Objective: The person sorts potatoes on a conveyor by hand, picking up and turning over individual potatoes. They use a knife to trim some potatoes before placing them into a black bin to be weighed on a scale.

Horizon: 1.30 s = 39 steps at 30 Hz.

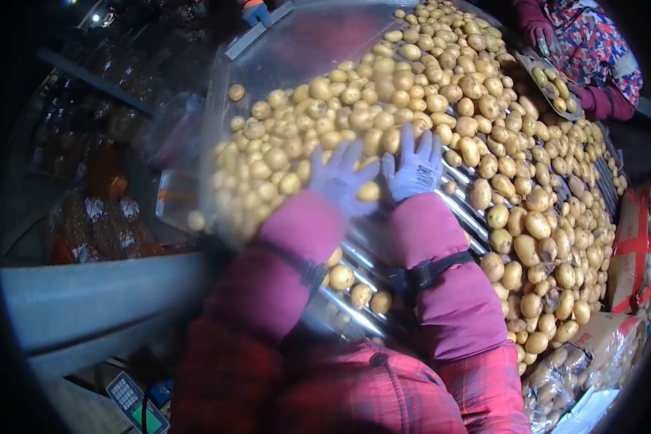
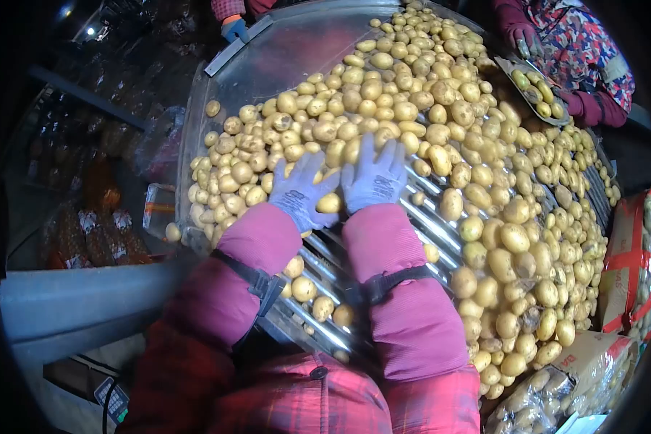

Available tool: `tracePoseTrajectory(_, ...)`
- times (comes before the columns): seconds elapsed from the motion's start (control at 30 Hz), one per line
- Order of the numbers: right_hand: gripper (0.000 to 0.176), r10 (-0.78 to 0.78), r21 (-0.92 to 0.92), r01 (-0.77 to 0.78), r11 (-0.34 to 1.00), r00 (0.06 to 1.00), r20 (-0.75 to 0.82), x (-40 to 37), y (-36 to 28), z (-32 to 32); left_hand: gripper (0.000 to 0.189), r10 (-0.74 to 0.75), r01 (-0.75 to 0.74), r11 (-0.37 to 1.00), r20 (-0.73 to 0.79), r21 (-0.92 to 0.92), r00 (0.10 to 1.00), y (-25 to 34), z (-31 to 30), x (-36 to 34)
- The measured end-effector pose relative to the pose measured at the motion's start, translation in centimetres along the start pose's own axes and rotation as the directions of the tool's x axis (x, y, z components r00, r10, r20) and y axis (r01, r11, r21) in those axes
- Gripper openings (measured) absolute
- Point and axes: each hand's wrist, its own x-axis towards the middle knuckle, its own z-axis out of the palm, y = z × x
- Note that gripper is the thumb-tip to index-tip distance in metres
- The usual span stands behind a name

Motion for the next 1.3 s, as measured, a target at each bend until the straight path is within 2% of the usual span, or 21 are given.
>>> tracePoseTrajectory(0.03, 0.070, 0.006, -0.004, -0.006, 1.000, 1.000, -0.005, 0.8, -0.1, 0.7, 0.078, -0.038, 0.038, 0.999, 0.008, 0.007, 0.999, -0.5, 0.1, 0.9)
tracePoseTrajectory(0.1, 0.065, -0.055, 0.139, 0.074, 0.987, 0.989, -0.137, 2.5, -0.3, 2.2, 0.078, -0.055, 0.054, 0.997, -0.022, -0.057, 0.998, -2.9, 1.5, 1.9)
tracePoseTrajectory(0.17, 0.063, -0.032, 0.150, 0.042, 0.988, 0.997, -0.074, 4.0, -0.8, 2.3, 0.079, 0.120, -0.061, 0.967, -0.228, 0.249, 0.966, -5.5, 2.5, 2.5)
tracePoseTrajectory(0.2, 0.063, -0.048, 0.118, 0.054, 0.992, 0.997, -0.052, 4.6, -1.0, 2.6, 0.079, -0.136, 0.136, 0.990, 0.024, 0.033, 0.990, -5.0, -0.2, 3.7)
tracePoseTrajectory(0.37, 0.061, -0.142, 0.024, 0.140, 0.990, 0.981, 0.133, 8.1, -1.0, 3.3, 0.079, -0.183, 0.189, 0.981, -0.100, 0.048, 0.978, -8.4, 0.8, 5.7)
tracePoseTrajectory(0.43, 0.059, -0.117, 0.020, 0.115, 0.993, 0.987, 0.107, 8.2, -1.3, 3.4, 0.083, -0.323, 0.325, 0.946, -0.126, -0.010, 0.938, -9.1, 0.8, 6.6)
tracePoseTrajectory(0.5, 0.059, -0.106, 0.017, 0.105, 0.994, 0.987, 0.117, 8.1, -1.6, 3.5, 0.081, -0.332, 0.335, 0.942, -0.169, -0.014, 0.928, -9.2, 1.1, 6.3)
tracePoseTrajectory(0.57, 0.057, -0.101, 0.024, 0.099, 0.995, 0.988, 0.117, 8.3, -1.9, 3.3, 0.077, -0.338, 0.336, 0.941, -0.140, -0.037, 0.931, -9.2, 1.8, 5.5)
tracePoseTrajectory(0.6, 0.058, -0.097, 0.014, 0.096, 0.995, 0.989, 0.113, 8.3, -2.0, 3.5, 0.073, -0.307, 0.306, 0.951, -0.191, -0.033, 0.933, -9.3, 2.9, 4.9)
tracePoseTrajectory(0.7, 0.060, -0.092, 0.039, 0.088, 0.995, 0.987, 0.135, 8.1, -1.8, 3.3, 0.064, -0.232, 0.272, 0.962, -0.444, 0.027, 0.866, -3.0, 0.4, 2.0)
tracePoseTrajectory(0.77, 0.060, -0.123, 0.036, 0.119, 0.992, 0.978, 0.168, 7.8, -1.4, 3.2, 0.061, -0.217, 0.169, 0.964, -0.244, -0.205, 0.945, 2.0, -3.5, -1.1)
tracePoseTrajectory(0.83, 0.061, -0.132, 0.056, 0.123, 0.991, 0.973, 0.191, 7.7, 0.5, 3.3, 0.062, -0.098, 0.059, 0.973, -0.164, -0.223, 0.982, 5.6, -4.1, -6.0)
tracePoseTrajectory(0.9, 0.063, -0.277, 0.192, 0.242, 0.951, 0.943, 0.183, 7.1, 3.1, 3.2, 0.062, -0.034, 0.003, 0.964, -0.109, -0.267, 0.994, 7.4, -3.7, -11.3)
tracePoseTrajectory(0.93, 0.064, -0.276, 0.164, 0.243, 0.956, 0.934, 0.227, 6.5, 3.5, 1.6, 0.062, 0.032, -0.045, 0.947, -0.044, -0.319, 0.999, 7.9, -3.6, -13.3)
tracePoseTrajectory(0.97, 0.062, -0.259, 0.234, 0.205, 0.951, 0.938, 0.230, 5.9, 4.4, 1.4, 0.062, 0.014, -0.025, 0.942, -0.037, -0.334, 0.999, 8.0, -3.3, -14.6)
tracePoseTrajectory(1.03, 0.062, -0.165, 0.302, 0.098, 0.948, 0.964, 0.207, 3.6, 4.5, -0.8, 0.063, -0.002, 0.011, 0.974, 0.039, -0.227, 0.999, 7.7, -3.1, -16.0)
tracePoseTrajectory(1.1, 0.065, -0.288, 0.356, 0.181, 0.917, 0.917, 0.276, 2.4, 6.3, -1.8, 0.062, -0.001, 0.007, 0.990, 0.042, -0.139, 0.999, 7.1, -3.0, -15.1)
tracePoseTrajectory(1.17, 0.067, -0.276, 0.358, 0.120, 0.926, 0.863, 0.424, 0.9, 8.2, -2.5, 0.062, 0.016, -0.006, 0.994, 0.085, -0.111, 0.996, 7.3, -2.3, -15.2)
tracePoseTrajectory(1.23, 0.065, -0.375, 0.335, 0.244, 0.910, 0.829, 0.415, -3.2, 9.5, -4.7, 0.065, -0.096, 0.092, 0.995, 0.129, 0.038, 0.987, 4.4, 0.8, -14.8)
tracePoseTrajectory(1.27, 0.061, -0.333, 0.423, 0.133, 0.896, 0.832, 0.444, -4.8, 9.3, -6.7, 0.066, -0.102, 0.101, 0.995, 0.080, 0.022, 0.992, 3.4, 0.0, -15.0)
tracePoseTrajectory(1.3, 0.054, -0.519, 0.465, 0.340, 0.817, 0.785, 0.337, -6.7, 9.1, -9.1, 0.066, -0.102, 0.102, 0.995, 0.027, 0.007, 0.994, 2.5, -0.8, -14.9)
